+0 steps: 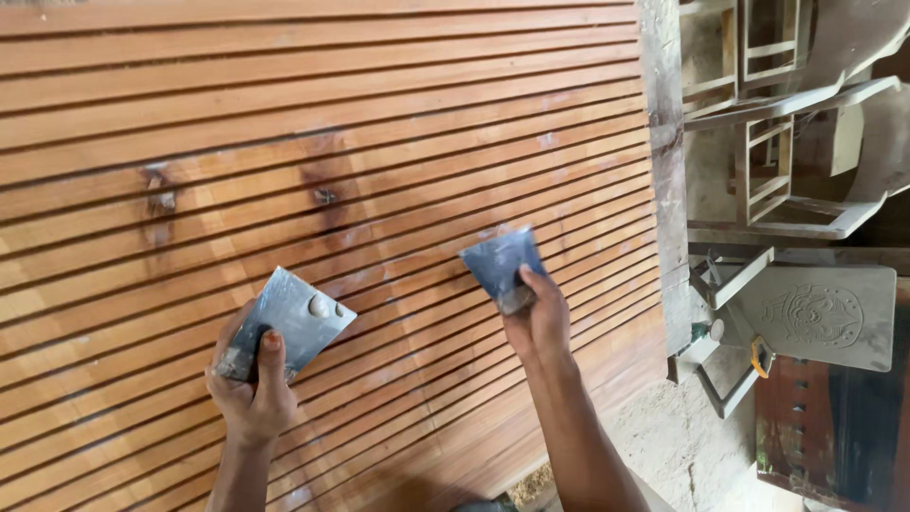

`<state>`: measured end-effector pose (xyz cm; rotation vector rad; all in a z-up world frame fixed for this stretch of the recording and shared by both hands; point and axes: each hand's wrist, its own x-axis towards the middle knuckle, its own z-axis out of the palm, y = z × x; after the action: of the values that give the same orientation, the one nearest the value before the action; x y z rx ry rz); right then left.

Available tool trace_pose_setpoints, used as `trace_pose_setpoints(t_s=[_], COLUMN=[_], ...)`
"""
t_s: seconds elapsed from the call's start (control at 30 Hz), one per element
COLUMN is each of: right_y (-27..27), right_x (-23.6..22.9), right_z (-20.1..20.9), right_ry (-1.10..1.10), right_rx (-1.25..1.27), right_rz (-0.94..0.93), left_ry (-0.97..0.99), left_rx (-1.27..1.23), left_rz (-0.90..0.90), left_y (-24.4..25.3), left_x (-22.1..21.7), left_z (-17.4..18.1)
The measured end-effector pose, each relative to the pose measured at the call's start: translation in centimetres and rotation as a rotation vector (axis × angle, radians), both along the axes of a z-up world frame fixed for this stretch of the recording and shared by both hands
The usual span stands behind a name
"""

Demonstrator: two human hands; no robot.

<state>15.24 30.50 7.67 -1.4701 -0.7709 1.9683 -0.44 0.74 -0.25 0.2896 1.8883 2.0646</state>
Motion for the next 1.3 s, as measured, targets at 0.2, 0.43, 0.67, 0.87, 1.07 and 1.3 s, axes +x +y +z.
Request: trace_pose_setpoints(t_s=[0.2,0.43,0.67,0.87,1.07,1.3], right_y=[5.3,7.0,1.5,6.3,8.6,8.3], right_x=[1.3,-2.3,-5.6,-4.6,-4.6,-4.3], right_z=[6.4,6.7,5.6,9.2,8.6,7.1], right_ry=[-0.254,-1.191,-1.168,-1.054,-1.107,-1.083], right_rx=[0.421,0.662,1.232,1.170,1.333,1.464], right_rz=[0.504,0.997,1.353,1.539,1.696,1.765], left_ry=[-0.158,-0.045,-0.026,-0.115,-0.056,-0.061], left_rx=[-0.033,-0.071,-0.017,0.015,0.034,0.001], left_rz=[0.020,0.021,0.027,0.048,0.043,0.048], left_y=[-0.7,-0.1,0.0,0.3,0.4,0.3], left_x=[0.9,0.4,0.5,0.7,0.7,0.6], left_z=[0.4,0.0,0.3,0.5,-0.2,-0.3])
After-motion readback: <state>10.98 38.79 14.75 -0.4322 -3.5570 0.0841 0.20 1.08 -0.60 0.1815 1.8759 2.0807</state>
